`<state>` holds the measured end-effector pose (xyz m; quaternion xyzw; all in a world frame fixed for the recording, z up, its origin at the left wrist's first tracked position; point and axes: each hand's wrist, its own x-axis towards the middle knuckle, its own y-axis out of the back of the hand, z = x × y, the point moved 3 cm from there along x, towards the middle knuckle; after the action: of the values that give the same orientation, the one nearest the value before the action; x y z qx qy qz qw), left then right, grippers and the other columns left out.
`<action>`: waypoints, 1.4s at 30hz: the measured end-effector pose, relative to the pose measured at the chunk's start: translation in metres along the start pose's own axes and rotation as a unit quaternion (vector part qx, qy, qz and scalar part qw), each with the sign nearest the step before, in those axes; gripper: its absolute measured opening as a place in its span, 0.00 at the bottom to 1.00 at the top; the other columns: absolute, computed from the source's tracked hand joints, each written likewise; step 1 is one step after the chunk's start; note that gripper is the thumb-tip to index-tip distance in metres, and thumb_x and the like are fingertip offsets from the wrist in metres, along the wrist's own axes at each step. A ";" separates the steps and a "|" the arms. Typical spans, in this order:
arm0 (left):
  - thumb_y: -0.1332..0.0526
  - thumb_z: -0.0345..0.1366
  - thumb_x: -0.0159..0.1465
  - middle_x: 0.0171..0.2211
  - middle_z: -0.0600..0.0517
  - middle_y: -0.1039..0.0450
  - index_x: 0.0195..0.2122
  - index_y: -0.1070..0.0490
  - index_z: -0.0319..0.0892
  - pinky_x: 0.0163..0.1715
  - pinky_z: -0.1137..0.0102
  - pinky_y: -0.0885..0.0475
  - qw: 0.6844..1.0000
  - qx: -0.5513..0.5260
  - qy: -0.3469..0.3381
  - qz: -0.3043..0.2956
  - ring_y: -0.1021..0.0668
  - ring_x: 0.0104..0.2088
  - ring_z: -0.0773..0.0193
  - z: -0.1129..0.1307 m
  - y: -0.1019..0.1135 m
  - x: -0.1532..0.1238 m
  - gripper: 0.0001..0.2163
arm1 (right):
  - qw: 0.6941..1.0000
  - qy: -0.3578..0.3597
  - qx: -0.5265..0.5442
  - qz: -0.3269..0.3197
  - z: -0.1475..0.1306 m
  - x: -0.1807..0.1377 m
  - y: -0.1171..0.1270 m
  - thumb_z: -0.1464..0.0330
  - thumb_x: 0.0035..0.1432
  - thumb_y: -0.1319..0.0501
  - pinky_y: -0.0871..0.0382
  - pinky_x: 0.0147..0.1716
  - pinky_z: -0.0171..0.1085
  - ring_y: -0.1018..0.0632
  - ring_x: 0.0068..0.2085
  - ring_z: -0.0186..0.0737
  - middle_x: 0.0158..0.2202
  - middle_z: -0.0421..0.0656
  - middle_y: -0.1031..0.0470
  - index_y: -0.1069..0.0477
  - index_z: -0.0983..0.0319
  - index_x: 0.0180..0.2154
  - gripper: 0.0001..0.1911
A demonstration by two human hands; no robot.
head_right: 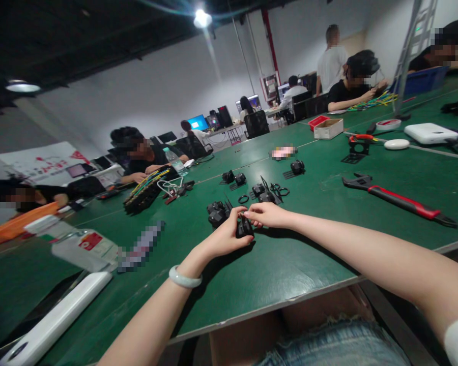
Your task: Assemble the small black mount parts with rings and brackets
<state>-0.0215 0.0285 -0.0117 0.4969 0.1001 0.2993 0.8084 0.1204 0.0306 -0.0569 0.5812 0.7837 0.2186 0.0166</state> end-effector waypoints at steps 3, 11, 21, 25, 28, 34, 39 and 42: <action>0.41 0.35 0.48 0.43 0.47 0.39 0.50 0.51 0.39 0.42 0.65 0.37 1.000 0.000 -0.003 -0.001 0.31 0.41 0.59 -0.001 0.000 0.000 0.28 | 0.999 0.013 0.007 -0.049 0.001 -0.001 0.002 0.57 0.46 0.43 0.35 0.30 0.33 0.30 0.30 0.33 0.30 0.41 0.32 0.37 0.65 0.37 0.20; 0.41 0.37 0.49 0.42 0.47 0.38 0.49 0.51 0.39 0.40 0.65 0.36 1.000 -0.007 -0.002 0.000 0.31 0.40 0.59 0.002 0.001 -0.001 0.28 | 0.997 0.030 0.007 -0.077 0.006 -0.003 0.001 0.62 0.35 0.34 0.36 0.33 0.34 0.31 0.33 0.33 0.32 0.40 0.34 0.40 0.64 0.39 0.29; 0.41 0.36 0.48 0.41 0.47 0.37 0.49 0.50 0.39 0.39 0.64 0.35 1.000 -0.014 0.005 -0.002 0.30 0.39 0.59 0.002 0.001 -0.001 0.28 | 0.997 0.031 0.003 -0.069 0.005 -0.003 0.002 0.63 0.36 0.35 0.35 0.33 0.34 0.31 0.33 0.32 0.32 0.40 0.34 0.40 0.64 0.39 0.27; 0.40 0.36 0.48 0.40 0.47 0.37 0.49 0.50 0.39 0.39 0.65 0.35 1.000 -0.015 0.001 -0.003 0.30 0.38 0.60 0.001 0.001 -0.001 0.29 | 0.998 0.034 -0.010 -0.061 0.005 -0.003 0.002 0.62 0.37 0.35 0.35 0.32 0.34 0.30 0.33 0.33 0.33 0.41 0.33 0.40 0.64 0.40 0.27; 0.40 0.35 0.48 0.41 0.47 0.37 0.49 0.50 0.39 0.40 0.65 0.35 1.000 -0.011 -0.002 -0.002 0.30 0.39 0.60 0.001 0.001 -0.001 0.29 | 0.997 0.038 -0.020 -0.059 0.006 -0.003 0.002 0.62 0.38 0.36 0.35 0.32 0.34 0.30 0.33 0.33 0.33 0.42 0.32 0.40 0.64 0.40 0.26; 0.41 0.35 0.47 0.42 0.47 0.38 0.49 0.50 0.39 0.41 0.65 0.36 1.000 -0.010 0.007 0.000 0.31 0.40 0.59 0.002 0.001 -0.001 0.29 | 0.998 0.030 -0.017 -0.060 0.005 -0.003 0.002 0.61 0.40 0.37 0.35 0.31 0.34 0.29 0.33 0.34 0.33 0.42 0.31 0.39 0.64 0.40 0.25; 0.40 0.35 0.47 0.43 0.46 0.38 0.49 0.50 0.39 0.42 0.64 0.36 1.000 -0.018 0.005 0.001 0.31 0.41 0.58 0.000 0.000 -0.001 0.29 | 0.998 0.033 -0.032 -0.049 0.002 -0.004 0.002 0.60 0.44 0.40 0.35 0.31 0.34 0.29 0.33 0.35 0.32 0.42 0.30 0.38 0.64 0.40 0.21; 0.40 0.35 0.47 0.43 0.46 0.39 0.49 0.50 0.40 0.42 0.64 0.37 1.000 -0.017 0.002 0.002 0.31 0.41 0.58 -0.001 0.001 -0.001 0.29 | 0.997 0.042 -0.045 -0.042 -0.002 -0.004 0.003 0.59 0.46 0.42 0.36 0.33 0.34 0.29 0.34 0.35 0.32 0.42 0.30 0.37 0.64 0.39 0.20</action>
<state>-0.0226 0.0290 -0.0118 0.4825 0.0955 0.3032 0.8162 0.1238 0.0271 -0.0552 0.5367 0.7969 0.2767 0.0187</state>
